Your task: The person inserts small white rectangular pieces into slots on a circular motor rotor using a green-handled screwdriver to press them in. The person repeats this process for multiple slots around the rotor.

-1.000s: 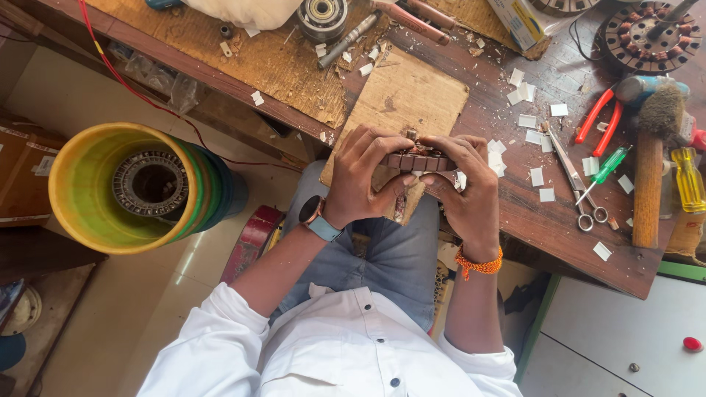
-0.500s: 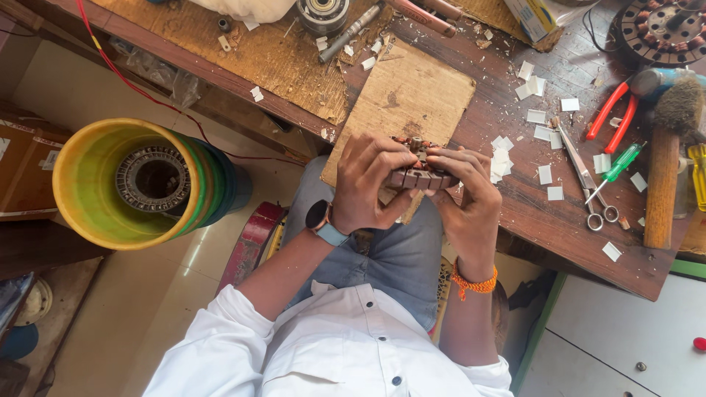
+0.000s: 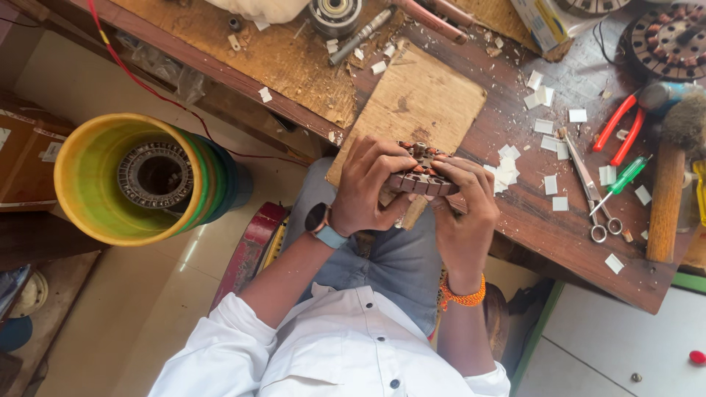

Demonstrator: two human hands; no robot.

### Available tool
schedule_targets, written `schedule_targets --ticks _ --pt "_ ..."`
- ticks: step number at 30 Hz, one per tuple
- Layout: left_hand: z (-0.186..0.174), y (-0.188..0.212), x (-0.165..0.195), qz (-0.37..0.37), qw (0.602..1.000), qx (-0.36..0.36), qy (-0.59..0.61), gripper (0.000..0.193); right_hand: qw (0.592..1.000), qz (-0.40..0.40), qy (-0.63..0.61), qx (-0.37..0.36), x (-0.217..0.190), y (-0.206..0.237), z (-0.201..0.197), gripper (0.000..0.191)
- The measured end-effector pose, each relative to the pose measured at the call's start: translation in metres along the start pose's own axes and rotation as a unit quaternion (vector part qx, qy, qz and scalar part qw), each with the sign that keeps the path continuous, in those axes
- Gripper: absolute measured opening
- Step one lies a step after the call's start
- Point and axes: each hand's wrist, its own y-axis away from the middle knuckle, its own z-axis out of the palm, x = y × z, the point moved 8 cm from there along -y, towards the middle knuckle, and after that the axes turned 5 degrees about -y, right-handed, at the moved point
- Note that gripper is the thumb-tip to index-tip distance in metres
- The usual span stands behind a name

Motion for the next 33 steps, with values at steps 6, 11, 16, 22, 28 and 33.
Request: schedule_targets --ticks 6,11,16,22,28,33 --pt "-0.004 -0.005 0.005 0.011 0.999 -0.033 0.006 0.047 1.0 0.015 -0.013 -0.005 -0.002 0.004 -0.003 0.046" --pt "-0.007 -0.001 0.017 -0.014 0.999 0.003 -0.052 0.046 0.998 -0.019 -0.011 -0.055 -0.011 0.002 -0.005 0.054" --pt "-0.007 -0.001 0.018 -0.037 0.998 0.003 -0.056 0.04 0.998 -0.009 -0.009 -0.069 -0.013 -0.005 -0.003 0.059" --pt "-0.003 -0.012 0.009 -0.067 0.996 -0.044 -0.049 0.04 1.0 -0.024 0.01 -0.008 0.015 -0.005 -0.023 0.053" --pt "-0.002 -0.023 0.014 -0.041 0.994 -0.047 -0.086 0.039 0.984 0.145 0.076 0.072 0.109 -0.006 -0.09 0.024" --pt "0.006 -0.046 0.005 -0.018 0.995 -0.054 -0.08 0.04 0.965 0.026 0.258 -0.024 0.124 -0.025 -0.095 0.046"
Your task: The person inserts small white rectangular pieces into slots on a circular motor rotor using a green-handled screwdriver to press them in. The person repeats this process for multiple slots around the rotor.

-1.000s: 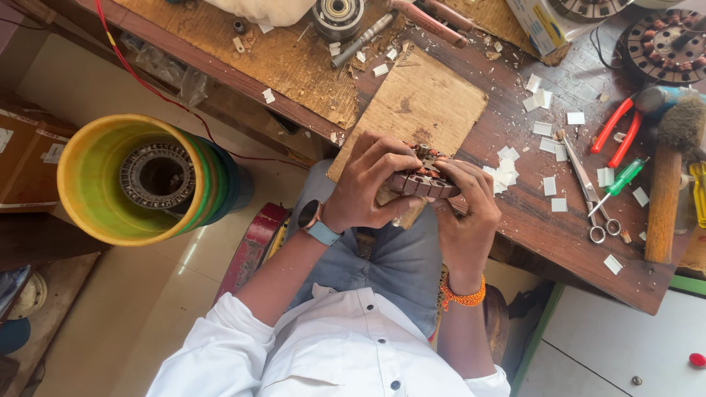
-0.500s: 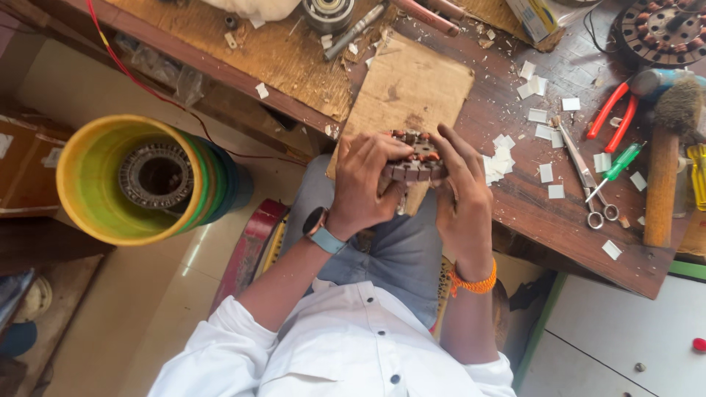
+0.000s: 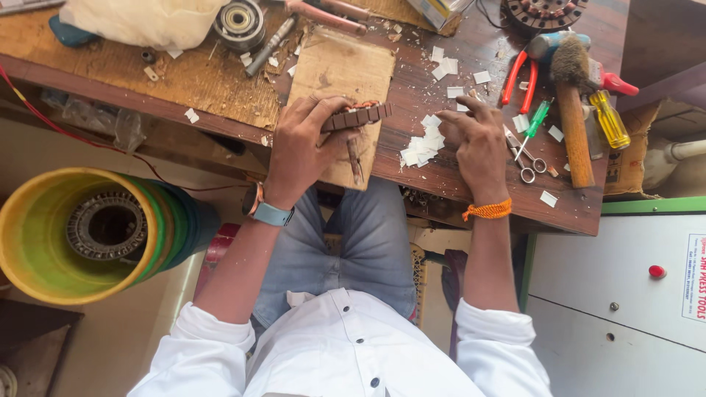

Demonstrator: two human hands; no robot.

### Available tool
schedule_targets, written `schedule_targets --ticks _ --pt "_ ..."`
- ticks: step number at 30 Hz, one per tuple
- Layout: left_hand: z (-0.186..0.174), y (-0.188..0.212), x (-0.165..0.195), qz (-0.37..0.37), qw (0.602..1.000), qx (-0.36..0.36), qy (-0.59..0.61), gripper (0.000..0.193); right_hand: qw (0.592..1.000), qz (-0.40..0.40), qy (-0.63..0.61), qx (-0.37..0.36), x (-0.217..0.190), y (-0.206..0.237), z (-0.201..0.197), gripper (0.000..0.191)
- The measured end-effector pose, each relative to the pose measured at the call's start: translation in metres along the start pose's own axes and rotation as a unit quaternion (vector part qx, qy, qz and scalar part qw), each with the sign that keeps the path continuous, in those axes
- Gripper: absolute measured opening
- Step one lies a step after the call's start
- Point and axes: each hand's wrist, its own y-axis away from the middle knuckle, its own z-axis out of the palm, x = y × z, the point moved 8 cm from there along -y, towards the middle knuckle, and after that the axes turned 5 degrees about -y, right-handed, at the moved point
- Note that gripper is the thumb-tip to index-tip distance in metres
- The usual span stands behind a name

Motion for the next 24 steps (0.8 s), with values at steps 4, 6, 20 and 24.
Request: schedule_targets --ticks 4,6,20,24 --pt "0.001 -0.012 -0.005 -0.008 0.999 0.032 -0.025 0.043 0.998 -0.024 0.052 0.021 0.002 0.002 -0.002 0.035" --pt "0.002 -0.014 -0.007 -0.025 0.999 0.037 -0.025 0.043 0.994 -0.024 0.094 0.041 0.003 0.012 -0.006 0.03" --pt "0.008 -0.013 -0.002 -0.002 0.999 -0.044 0.019 0.055 0.996 0.007 0.09 -0.006 0.019 0.06 -0.017 0.039" --pt "-0.015 0.0 -0.011 -0.024 0.999 -0.003 0.031 0.053 0.996 0.004 0.089 0.01 0.014 0.101 -0.021 0.051"
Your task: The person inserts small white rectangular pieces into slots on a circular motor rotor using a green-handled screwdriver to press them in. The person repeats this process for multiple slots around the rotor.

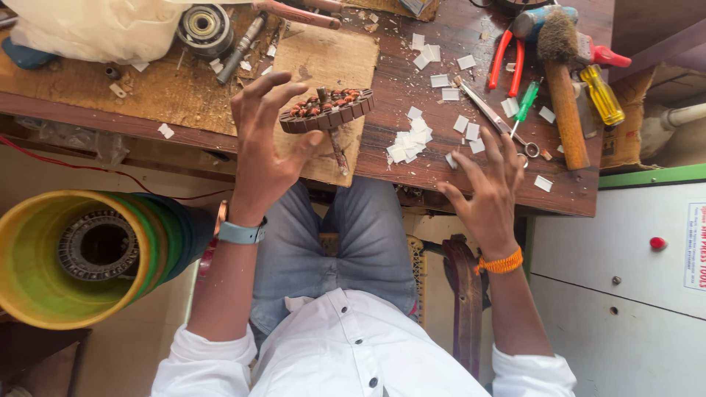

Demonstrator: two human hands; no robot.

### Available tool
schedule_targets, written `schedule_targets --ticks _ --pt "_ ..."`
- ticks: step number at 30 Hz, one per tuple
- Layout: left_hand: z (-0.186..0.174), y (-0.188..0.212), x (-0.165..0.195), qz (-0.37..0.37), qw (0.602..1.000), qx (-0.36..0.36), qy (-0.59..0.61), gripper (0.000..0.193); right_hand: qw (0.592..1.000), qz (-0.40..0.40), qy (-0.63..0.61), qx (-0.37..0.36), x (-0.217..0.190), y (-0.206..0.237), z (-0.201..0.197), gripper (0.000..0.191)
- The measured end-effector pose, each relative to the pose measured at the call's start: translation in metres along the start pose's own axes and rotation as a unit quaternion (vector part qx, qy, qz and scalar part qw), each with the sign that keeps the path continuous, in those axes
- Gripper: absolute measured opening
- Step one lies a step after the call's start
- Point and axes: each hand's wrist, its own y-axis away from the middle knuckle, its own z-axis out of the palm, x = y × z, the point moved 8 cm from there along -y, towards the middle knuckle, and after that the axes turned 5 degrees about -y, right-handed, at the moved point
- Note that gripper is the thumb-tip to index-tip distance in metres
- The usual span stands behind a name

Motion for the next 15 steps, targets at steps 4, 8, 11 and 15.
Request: schedule_targets --ticks 4,8,11,15 --pt "-0.008 0.005 -0.002 -0.014 0.999 -0.035 0.03 0.045 0.998 -0.014 -0.024 0.061 -0.002 0.023 -0.004 0.04" --pt "-0.004 0.004 0.002 -0.007 0.995 -0.086 0.049 0.048 0.995 -0.022 -0.032 0.095 0.0 0.038 0.004 0.031" --pt "-0.012 0.002 0.005 0.011 0.998 -0.05 0.044 0.045 0.99 -0.03 -0.036 0.133 0.007 0.044 0.002 0.02" --pt "-0.031 0.011 0.013 -0.009 0.998 0.05 0.021 0.022 0.976 -0.02 -0.045 0.213 0.008 0.043 -0.019 0.009"
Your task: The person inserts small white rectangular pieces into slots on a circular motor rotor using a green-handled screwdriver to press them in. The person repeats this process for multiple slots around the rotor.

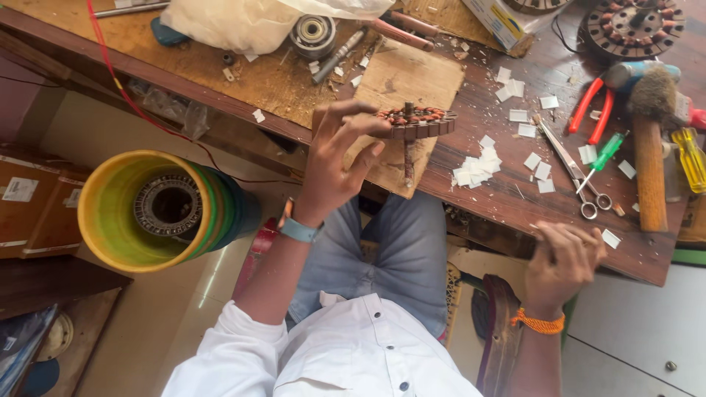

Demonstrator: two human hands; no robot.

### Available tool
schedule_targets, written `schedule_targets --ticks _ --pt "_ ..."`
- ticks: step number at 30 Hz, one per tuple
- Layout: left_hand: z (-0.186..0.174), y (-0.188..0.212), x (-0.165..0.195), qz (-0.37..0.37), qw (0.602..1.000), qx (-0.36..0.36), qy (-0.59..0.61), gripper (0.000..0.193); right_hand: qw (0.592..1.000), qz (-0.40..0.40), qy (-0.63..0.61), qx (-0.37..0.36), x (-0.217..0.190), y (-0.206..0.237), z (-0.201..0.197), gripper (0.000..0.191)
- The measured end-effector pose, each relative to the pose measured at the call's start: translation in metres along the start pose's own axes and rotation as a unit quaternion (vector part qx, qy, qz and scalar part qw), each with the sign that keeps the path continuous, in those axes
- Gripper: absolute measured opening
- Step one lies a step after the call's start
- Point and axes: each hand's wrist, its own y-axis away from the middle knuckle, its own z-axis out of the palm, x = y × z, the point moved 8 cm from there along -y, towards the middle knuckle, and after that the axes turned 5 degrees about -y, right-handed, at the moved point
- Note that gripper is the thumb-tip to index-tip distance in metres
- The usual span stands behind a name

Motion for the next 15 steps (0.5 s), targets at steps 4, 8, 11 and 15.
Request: schedule_targets --ticks 4,8,11,15 --pt "0.003 0.021 0.007 -0.103 0.992 0.034 0.056 0.008 0.969 0.179 -0.158 0.062 0.005 -0.012 -0.012 0.013" --pt "0.037 0.047 0.016 -0.202 0.961 -0.065 0.178 0.01 0.916 0.255 -0.278 0.133 0.006 -0.032 -0.007 0.027" --pt "0.082 0.055 0.037 -0.192 0.93 -0.168 0.263 0.018 0.841 0.355 -0.402 0.073 0.003 -0.029 0.015 0.015" --pt "0.123 0.061 0.053 -0.202 0.892 -0.266 0.304 0.038 0.788 0.381 -0.484 -0.02 -0.042 -0.014 0.043 0.014"
